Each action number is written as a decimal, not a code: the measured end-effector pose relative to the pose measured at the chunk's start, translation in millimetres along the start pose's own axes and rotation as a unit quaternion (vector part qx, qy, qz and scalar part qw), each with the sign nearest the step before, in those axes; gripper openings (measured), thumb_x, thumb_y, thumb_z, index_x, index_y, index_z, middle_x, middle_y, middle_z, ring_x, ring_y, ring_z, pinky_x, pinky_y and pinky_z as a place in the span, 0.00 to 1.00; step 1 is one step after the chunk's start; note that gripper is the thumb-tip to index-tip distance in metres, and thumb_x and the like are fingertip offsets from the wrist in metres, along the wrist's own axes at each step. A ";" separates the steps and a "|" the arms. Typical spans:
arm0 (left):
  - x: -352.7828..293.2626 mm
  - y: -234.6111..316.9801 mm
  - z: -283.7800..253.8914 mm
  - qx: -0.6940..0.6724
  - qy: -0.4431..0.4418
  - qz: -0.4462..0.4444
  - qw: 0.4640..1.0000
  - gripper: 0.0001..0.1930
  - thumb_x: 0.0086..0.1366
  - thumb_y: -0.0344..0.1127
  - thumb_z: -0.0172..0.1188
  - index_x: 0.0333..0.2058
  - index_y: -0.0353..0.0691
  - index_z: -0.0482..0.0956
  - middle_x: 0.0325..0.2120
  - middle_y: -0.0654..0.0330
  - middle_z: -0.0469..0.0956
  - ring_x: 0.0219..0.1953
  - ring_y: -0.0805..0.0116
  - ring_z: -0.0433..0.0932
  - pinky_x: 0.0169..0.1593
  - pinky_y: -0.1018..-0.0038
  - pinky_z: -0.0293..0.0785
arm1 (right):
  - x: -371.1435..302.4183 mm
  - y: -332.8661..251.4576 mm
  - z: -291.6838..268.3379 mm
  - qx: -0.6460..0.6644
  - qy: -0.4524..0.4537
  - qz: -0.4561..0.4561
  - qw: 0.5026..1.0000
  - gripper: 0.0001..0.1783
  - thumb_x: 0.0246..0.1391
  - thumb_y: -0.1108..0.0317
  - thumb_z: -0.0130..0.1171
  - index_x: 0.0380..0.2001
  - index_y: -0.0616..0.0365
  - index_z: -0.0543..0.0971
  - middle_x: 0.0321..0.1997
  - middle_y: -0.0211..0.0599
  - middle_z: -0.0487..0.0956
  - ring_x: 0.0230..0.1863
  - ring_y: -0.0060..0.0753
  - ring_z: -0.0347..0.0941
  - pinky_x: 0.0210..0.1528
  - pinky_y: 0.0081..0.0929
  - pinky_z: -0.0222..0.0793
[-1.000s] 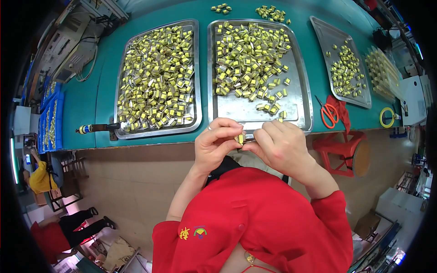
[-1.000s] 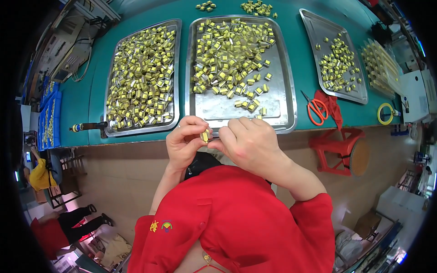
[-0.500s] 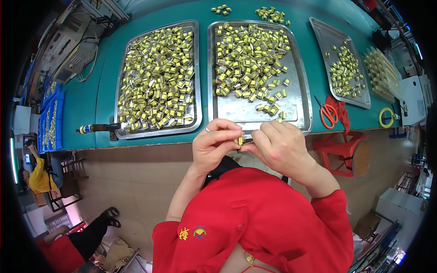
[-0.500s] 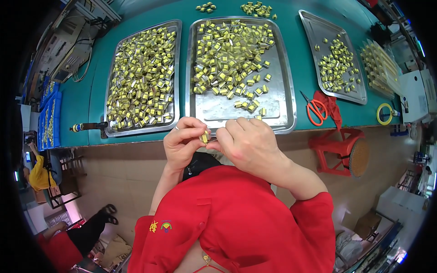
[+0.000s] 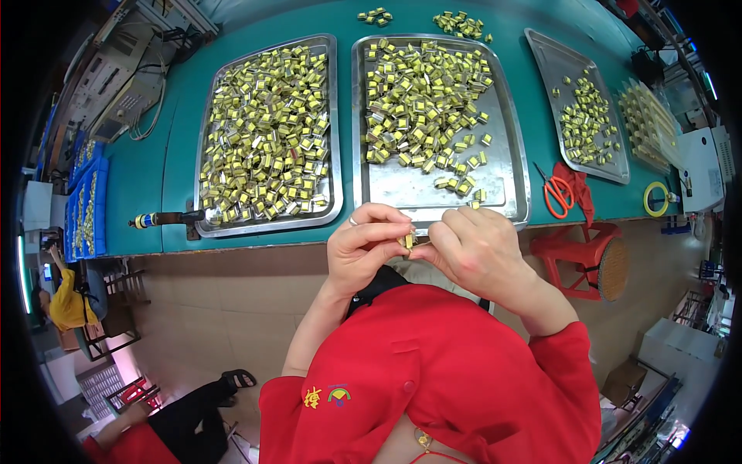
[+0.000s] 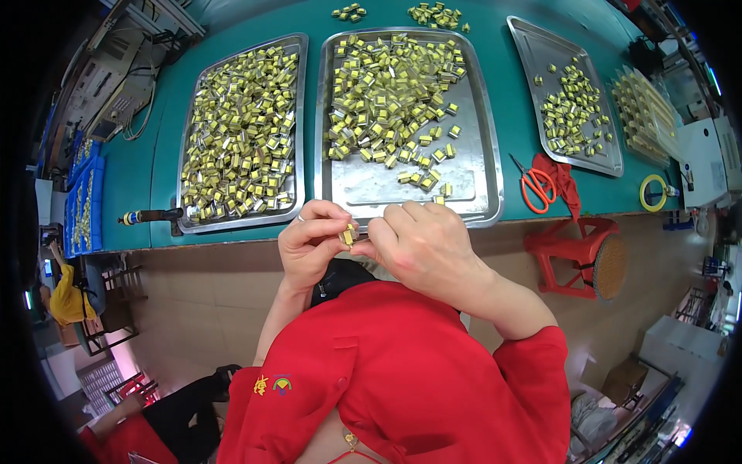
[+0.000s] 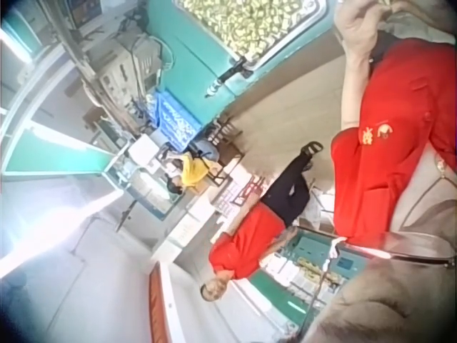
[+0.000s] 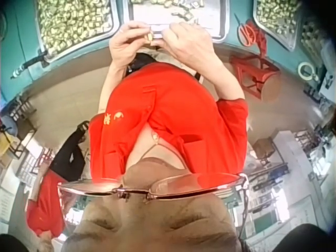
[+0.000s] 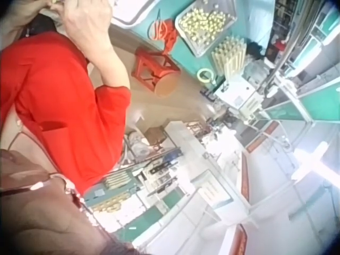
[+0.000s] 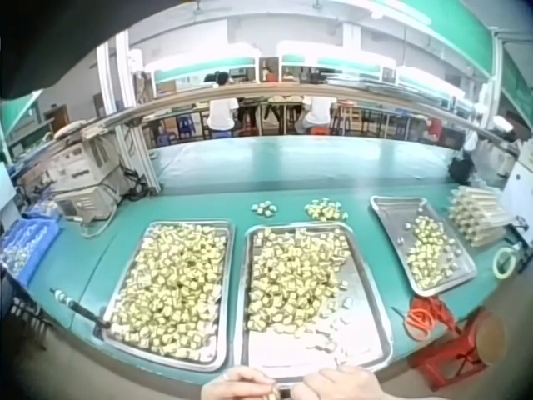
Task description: The person assembles small electronic components by hand, placing them into small gold housings.
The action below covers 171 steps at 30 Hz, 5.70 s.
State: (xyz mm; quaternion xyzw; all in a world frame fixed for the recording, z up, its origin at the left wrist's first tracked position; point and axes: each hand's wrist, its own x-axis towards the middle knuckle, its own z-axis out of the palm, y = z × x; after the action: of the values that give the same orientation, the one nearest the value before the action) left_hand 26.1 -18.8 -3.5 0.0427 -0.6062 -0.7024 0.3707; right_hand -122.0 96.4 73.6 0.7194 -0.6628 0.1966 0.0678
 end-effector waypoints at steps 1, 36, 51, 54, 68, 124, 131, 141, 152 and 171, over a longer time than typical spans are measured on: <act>0.2 0.2 0.0 0.000 -0.001 0.000 1.000 0.14 0.50 0.15 0.60 0.37 0.33 0.80 0.39 0.53 0.73 0.38 0.69 0.76 0.40 0.80 0.74 | 0.0 -0.1 -0.2 -0.001 0.000 0.001 1.000 0.19 0.47 0.52 0.60 0.17 0.52 0.67 0.16 0.28 0.64 0.18 0.28 0.66 0.20 0.25 0.58; 2.2 2.4 -2.1 -0.008 -0.084 -0.039 0.996 0.16 0.51 0.15 0.58 0.41 0.31 0.79 0.39 0.50 0.75 0.41 0.65 0.75 0.39 0.78 0.74 | 12.5 17.4 -11.6 -0.080 -0.001 -0.167 0.983 0.21 0.44 0.50 0.59 0.13 0.51 0.65 0.16 0.25 0.61 0.19 0.23 0.62 0.21 0.21 0.53; 1.4 0.1 -3.0 -0.006 -0.091 -0.023 0.996 0.17 0.51 0.16 0.59 0.41 0.32 0.79 0.39 0.50 0.75 0.41 0.65 0.75 0.40 0.77 0.73 | 10.7 16.5 -11.0 -0.055 -0.005 -0.153 0.987 0.17 0.47 0.55 0.56 0.14 0.53 0.69 0.16 0.26 0.62 0.20 0.24 0.62 0.21 0.22 0.52; 1.7 0.7 -4.0 0.000 -0.094 -0.021 0.995 0.17 0.51 0.16 0.59 0.42 0.32 0.78 0.39 0.50 0.75 0.40 0.65 0.75 0.39 0.78 0.74 | 12.3 15.7 -12.0 -0.058 0.001 -0.156 0.986 0.17 0.46 0.54 0.56 0.14 0.53 0.69 0.16 0.26 0.62 0.20 0.24 0.62 0.21 0.22 0.52; 6.6 0.4 -1.5 0.003 -0.097 -0.039 0.994 0.15 0.52 0.16 0.57 0.41 0.32 0.78 0.39 0.50 0.75 0.40 0.66 0.75 0.39 0.78 0.74 | 9.4 21.8 -19.6 -0.061 -0.012 -0.136 0.989 0.18 0.43 0.52 0.59 0.15 0.53 0.69 0.16 0.26 0.61 0.20 0.25 0.63 0.21 0.23 0.53; -0.5 -4.0 0.0 -0.452 0.140 -0.300 0.828 0.20 0.68 0.36 0.46 0.53 0.26 0.63 0.39 0.53 0.74 0.35 0.73 0.74 0.39 0.84 0.74 | -44.5 39.1 35.1 0.268 0.092 0.387 0.878 0.20 0.38 0.78 0.63 0.40 0.61 0.75 0.27 0.23 0.73 0.18 0.11 0.53 0.19 0.13 0.52; 5.8 -2.3 4.6 -0.414 0.131 -0.319 0.842 0.19 0.69 0.36 0.44 0.52 0.27 0.64 0.39 0.53 0.74 0.36 0.73 0.75 0.39 0.84 0.74 | -35.7 40.0 25.3 0.331 0.115 0.383 0.855 0.21 0.39 0.80 0.63 0.41 0.61 0.74 0.30 0.21 0.74 0.18 0.07 0.51 0.19 0.09 0.47; 23.9 -16.9 23.3 -0.308 0.051 -0.311 0.898 0.17 0.63 0.30 0.54 0.51 0.37 0.69 0.37 0.63 0.75 0.33 0.80 0.71 0.36 0.84 0.68 | -11.1 21.6 15.2 0.443 0.086 0.279 0.847 0.24 0.38 0.80 0.64 0.43 0.59 0.72 0.32 0.23 0.74 0.19 0.07 0.52 0.20 0.08 0.47; 15.5 -22.4 20.7 -0.144 0.142 -0.196 0.960 0.13 0.59 0.25 0.58 0.44 0.34 0.74 0.28 0.67 0.72 0.26 0.82 0.67 0.31 0.85 0.63 | -10.8 28.5 18.2 0.487 -0.018 0.291 0.823 0.23 0.38 0.79 0.64 0.43 0.59 0.73 0.31 0.25 0.74 0.19 0.09 0.54 0.22 0.09 0.51; 8.2 -5.5 27.1 -0.269 0.152 -0.244 0.919 0.07 0.60 0.27 0.58 0.37 0.34 0.73 0.28 0.63 0.75 0.23 0.82 0.66 0.25 0.86 0.60 | -8.4 15.4 36.8 0.558 0.073 0.245 0.789 0.18 0.43 0.81 0.64 0.40 0.64 0.75 0.33 0.27 0.71 0.22 0.08 0.55 0.24 0.09 0.51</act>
State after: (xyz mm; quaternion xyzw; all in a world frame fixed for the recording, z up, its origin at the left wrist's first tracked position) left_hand 3.7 -1.3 1.9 0.1945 -0.3014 -0.8926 0.2730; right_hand -130.3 89.3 34.3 0.4286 -0.5849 0.5945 -0.3475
